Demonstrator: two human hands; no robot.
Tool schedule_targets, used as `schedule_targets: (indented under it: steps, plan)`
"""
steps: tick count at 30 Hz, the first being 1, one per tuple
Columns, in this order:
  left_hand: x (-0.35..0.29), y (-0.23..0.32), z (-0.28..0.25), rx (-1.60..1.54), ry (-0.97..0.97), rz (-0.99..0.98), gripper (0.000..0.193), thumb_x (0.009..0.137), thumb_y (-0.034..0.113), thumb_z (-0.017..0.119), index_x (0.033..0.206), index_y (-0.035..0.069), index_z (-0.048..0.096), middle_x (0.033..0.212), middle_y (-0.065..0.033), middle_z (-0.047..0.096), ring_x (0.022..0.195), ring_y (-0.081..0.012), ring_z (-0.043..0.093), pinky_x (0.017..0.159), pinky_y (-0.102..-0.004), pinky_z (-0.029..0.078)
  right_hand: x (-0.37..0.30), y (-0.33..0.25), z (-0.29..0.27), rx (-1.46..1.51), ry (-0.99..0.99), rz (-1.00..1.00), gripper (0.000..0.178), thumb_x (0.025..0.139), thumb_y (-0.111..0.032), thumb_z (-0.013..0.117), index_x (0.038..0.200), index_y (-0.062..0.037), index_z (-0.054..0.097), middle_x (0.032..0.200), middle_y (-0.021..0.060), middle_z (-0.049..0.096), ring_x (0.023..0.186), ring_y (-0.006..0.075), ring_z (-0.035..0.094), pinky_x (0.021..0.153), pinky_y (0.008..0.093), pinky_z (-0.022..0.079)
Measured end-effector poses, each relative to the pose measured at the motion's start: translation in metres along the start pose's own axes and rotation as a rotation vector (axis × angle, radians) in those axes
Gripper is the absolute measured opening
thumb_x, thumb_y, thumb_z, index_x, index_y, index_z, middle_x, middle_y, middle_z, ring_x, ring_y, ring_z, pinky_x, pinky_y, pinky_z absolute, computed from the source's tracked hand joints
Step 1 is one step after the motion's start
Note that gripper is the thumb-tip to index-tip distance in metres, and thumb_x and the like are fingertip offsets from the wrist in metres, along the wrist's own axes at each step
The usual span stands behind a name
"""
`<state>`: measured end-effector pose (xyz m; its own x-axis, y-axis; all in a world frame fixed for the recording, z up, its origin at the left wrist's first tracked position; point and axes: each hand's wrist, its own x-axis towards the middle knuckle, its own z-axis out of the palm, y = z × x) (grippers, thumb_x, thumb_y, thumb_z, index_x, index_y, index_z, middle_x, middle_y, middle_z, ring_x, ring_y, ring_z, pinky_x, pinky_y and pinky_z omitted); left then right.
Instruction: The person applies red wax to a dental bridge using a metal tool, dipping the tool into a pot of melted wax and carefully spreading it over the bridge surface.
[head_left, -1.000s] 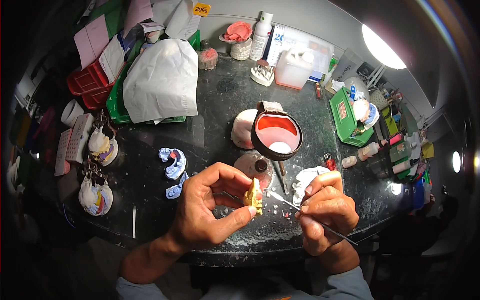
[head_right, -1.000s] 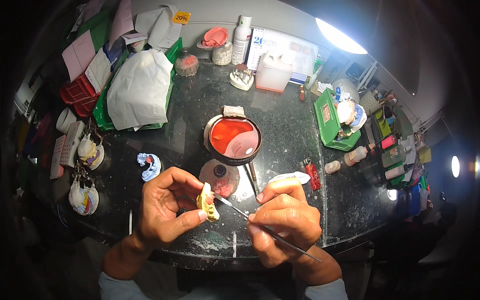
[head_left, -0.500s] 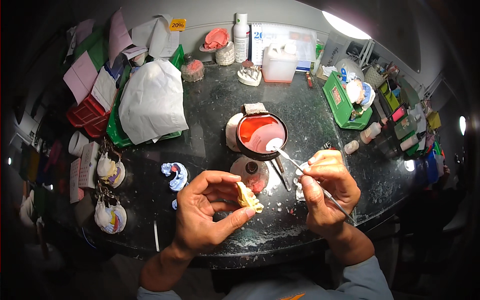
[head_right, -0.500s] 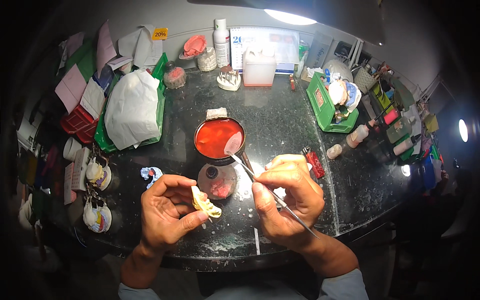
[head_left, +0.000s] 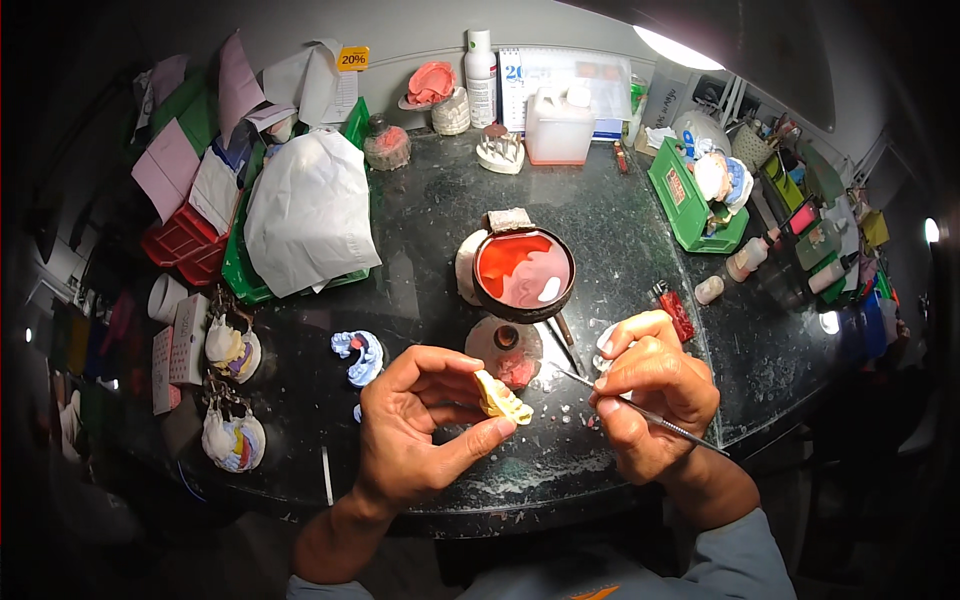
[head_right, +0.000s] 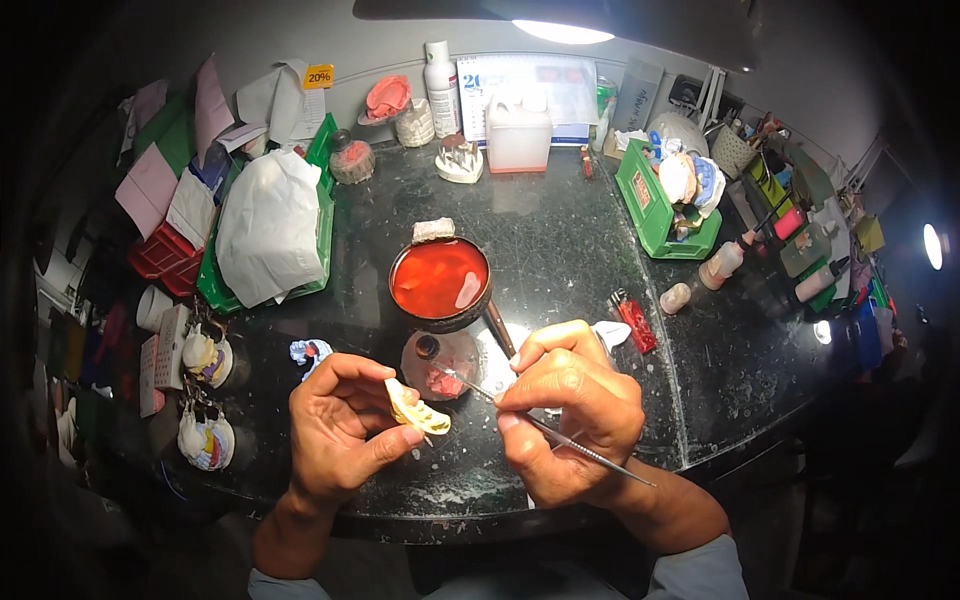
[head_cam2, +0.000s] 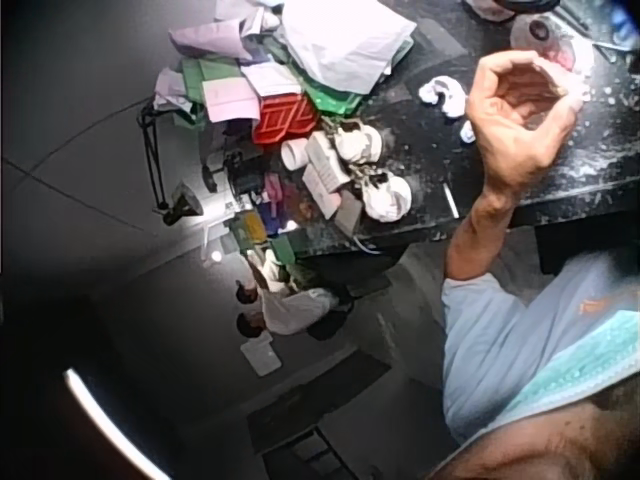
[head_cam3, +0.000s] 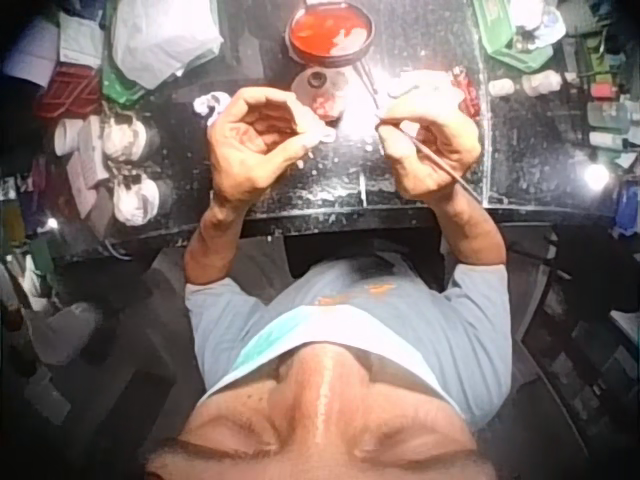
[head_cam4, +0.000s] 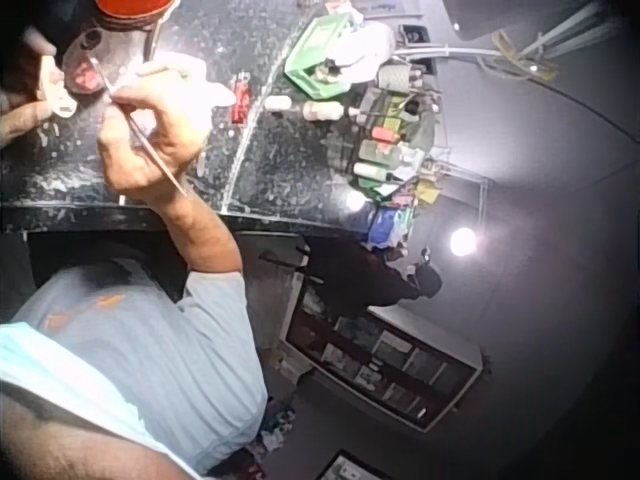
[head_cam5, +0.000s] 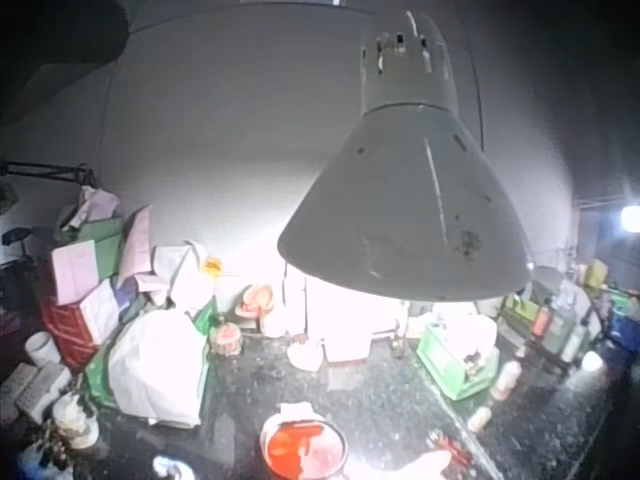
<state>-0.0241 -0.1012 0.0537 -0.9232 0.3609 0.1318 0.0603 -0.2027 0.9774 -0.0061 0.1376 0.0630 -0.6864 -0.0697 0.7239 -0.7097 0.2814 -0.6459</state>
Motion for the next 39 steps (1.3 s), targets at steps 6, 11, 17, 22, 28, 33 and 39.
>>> schedule_targets:
  steps: [6, 11, 17, 22, 28, 33, 39]
  plan:
    - [0.0, -0.001, 0.0, 0.007, -0.011, 0.027, 0.046, 0.079, -0.007, 0.08, 0.119, -0.003, 0.057, 0.103, -0.0139, 0.072, 0.097, -0.0182, 0.072, 0.084, -0.0301, 0.062, 0.002, -0.001, 0.005, -0.065, 0.121, -0.012, 0.015, 0.073, 0.003, 0.07, 0.088, -0.0016, 0.067, 0.078, 0.0055, 0.068, 0.078, 0.0224, 0.06, 0.084, 0.0358, 0.047]
    - [-0.001, -0.002, -0.001, -0.005, -0.011, 0.023, 0.045, 0.08, -0.006, 0.079, 0.12, -0.003, 0.058, 0.105, -0.0128, 0.072, 0.097, -0.017, 0.072, 0.083, -0.0294, 0.061, 0.016, 0.0, 0.002, -0.2, 0.143, 0.028, 0.014, 0.076, 0.004, 0.07, 0.09, -0.0001, 0.069, 0.082, 0.0076, 0.067, 0.086, 0.0231, 0.058, 0.085, 0.0356, 0.046]
    - [-0.002, 0.002, -0.001, 0.034, -0.023, 0.037, 0.045, 0.08, -0.004, 0.08, 0.12, -0.002, 0.059, 0.105, -0.0118, 0.072, 0.096, -0.0163, 0.072, 0.083, -0.0287, 0.061, 0.027, -0.011, 0.008, -0.081, 0.163, 0.252, 0.01, 0.077, 0.003, 0.068, 0.087, 0.0035, 0.068, 0.081, 0.0099, 0.062, 0.084, 0.0193, 0.056, 0.075, 0.0296, 0.047]
    - [-0.002, 0.003, 0.0, 0.027, -0.032, 0.046, 0.046, 0.08, -0.004, 0.08, 0.121, -0.002, 0.058, 0.105, -0.012, 0.072, 0.097, -0.0167, 0.072, 0.083, -0.029, 0.061, 0.026, -0.009, 0.005, -0.081, 0.179, 0.201, 0.01, 0.076, 0.004, 0.065, 0.086, 0.0038, 0.067, 0.082, 0.01, 0.06, 0.083, 0.0187, 0.055, 0.073, 0.0289, 0.046]
    - [-0.002, 0.0, -0.001, 0.005, -0.023, 0.029, 0.046, 0.081, -0.003, 0.079, 0.12, -0.002, 0.057, 0.106, -0.0129, 0.072, 0.097, -0.0177, 0.072, 0.084, -0.0305, 0.061, 0.017, -0.009, 0.002, -0.017, 0.259, 0.215, 0.009, 0.076, 0.001, 0.062, 0.084, 0.0031, 0.064, 0.081, 0.0102, 0.06, 0.083, 0.0183, 0.054, 0.074, 0.03, 0.045]
    - [-0.001, 0.002, 0.0, 0.007, -0.027, 0.027, 0.045, 0.081, -0.003, 0.08, 0.12, -0.002, 0.057, 0.105, -0.0129, 0.072, 0.098, -0.0178, 0.072, 0.084, -0.0307, 0.061, 0.009, -0.005, -0.002, -0.011, 0.03, -0.067, 0.01, 0.07, -0.002, 0.063, 0.08, -0.002, 0.064, 0.065, 0.0048, 0.064, 0.063, 0.0191, 0.056, 0.079, 0.0361, 0.047]
    - [0.0, 0.0, 0.0, 0.021, -0.02, 0.03, 0.045, 0.08, -0.004, 0.08, 0.119, -0.002, 0.057, 0.104, -0.0122, 0.072, 0.097, -0.0172, 0.072, 0.084, -0.0298, 0.061, 0.01, -0.009, 0.004, 0.014, -0.071, -0.052, 0.018, 0.06, 0.001, 0.066, 0.078, -0.0021, 0.068, 0.065, 0.005, 0.063, 0.071, 0.0236, 0.06, 0.072, 0.0335, 0.046]
